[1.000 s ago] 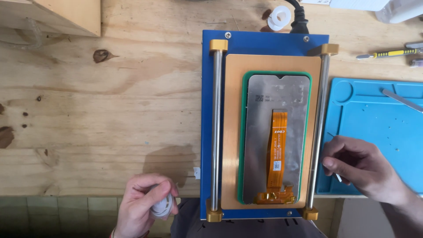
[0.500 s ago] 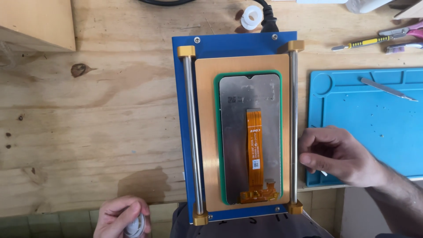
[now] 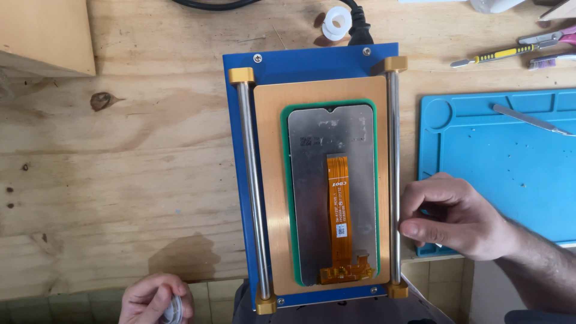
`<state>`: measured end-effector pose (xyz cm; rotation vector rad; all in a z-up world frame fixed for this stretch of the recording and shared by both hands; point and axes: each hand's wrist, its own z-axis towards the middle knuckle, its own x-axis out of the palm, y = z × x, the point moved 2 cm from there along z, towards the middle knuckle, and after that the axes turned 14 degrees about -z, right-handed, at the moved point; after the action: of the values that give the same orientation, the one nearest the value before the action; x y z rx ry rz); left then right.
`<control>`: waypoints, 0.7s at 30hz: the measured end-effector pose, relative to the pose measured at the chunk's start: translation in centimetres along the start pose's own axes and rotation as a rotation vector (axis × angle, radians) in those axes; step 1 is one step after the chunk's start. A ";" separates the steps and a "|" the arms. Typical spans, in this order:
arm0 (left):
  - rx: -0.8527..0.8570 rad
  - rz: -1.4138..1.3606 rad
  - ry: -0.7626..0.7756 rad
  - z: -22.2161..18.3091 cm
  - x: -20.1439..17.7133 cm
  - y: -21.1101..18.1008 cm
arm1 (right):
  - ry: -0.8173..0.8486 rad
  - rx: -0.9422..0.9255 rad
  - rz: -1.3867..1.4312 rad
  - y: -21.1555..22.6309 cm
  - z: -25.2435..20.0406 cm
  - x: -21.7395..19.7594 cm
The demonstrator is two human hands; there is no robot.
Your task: Separating a mobile phone screen using a thin wire and a heating separator machine
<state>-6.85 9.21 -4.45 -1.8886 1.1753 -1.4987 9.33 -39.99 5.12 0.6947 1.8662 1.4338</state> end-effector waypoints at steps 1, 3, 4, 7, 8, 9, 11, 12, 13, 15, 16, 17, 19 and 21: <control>-0.003 0.001 -0.003 -0.2 0.2 0.1 | 0.001 0.002 0.003 0.0 -0.1 0.0; -0.014 -0.085 -0.143 -0.6 0.3 0.4 | -0.018 0.015 -0.029 0.0 -0.1 0.0; -0.014 -0.082 -0.146 -0.5 0.7 0.5 | -0.016 0.013 -0.026 0.0 -0.2 0.1; 0.063 -0.070 -0.286 -0.1 1.3 0.9 | -0.030 0.010 -0.034 0.0 -0.3 0.2; 0.082 -0.184 -0.289 0.1 1.2 1.2 | -0.032 0.008 -0.026 0.0 -0.4 0.2; 0.102 -0.299 -0.291 0.4 1.2 1.4 | -0.035 0.007 -0.018 0.0 -0.5 0.2; 0.093 -0.304 -0.337 1.0 1.4 1.7 | -0.039 0.008 0.003 -0.1 -0.8 0.3; 0.085 -0.313 -0.381 1.3 1.4 1.8 | -0.043 0.008 0.021 -0.1 -0.9 0.3; 0.085 -0.310 -0.380 1.8 1.9 1.6 | -0.045 0.007 0.022 -0.4 -1.2 0.4; 0.109 -0.337 -0.290 2.7 3.1 1.0 | -0.052 0.022 0.091 -0.8 -1.6 0.5; 0.111 -0.334 -0.289 3.1 3.7 0.6 | -0.053 0.020 0.092 -1.3 -2.1 0.5; 0.089 -0.340 -0.264 3.5 4.3 0.3 | -0.060 0.046 0.088 -1.8 -2.5 0.5; 0.069 -0.347 -0.238 4.3 5.5 -0.2 | -0.068 0.072 0.084 -2.2 -3.0 0.5; 0.034 -0.307 -0.227 4.9 6.4 -0.6 | -0.079 0.065 0.170 -2.0 -3.1 0.7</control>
<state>-1.71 3.41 -1.93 -2.2242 0.7812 -1.3938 6.46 -41.88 3.58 0.9485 1.8356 1.4332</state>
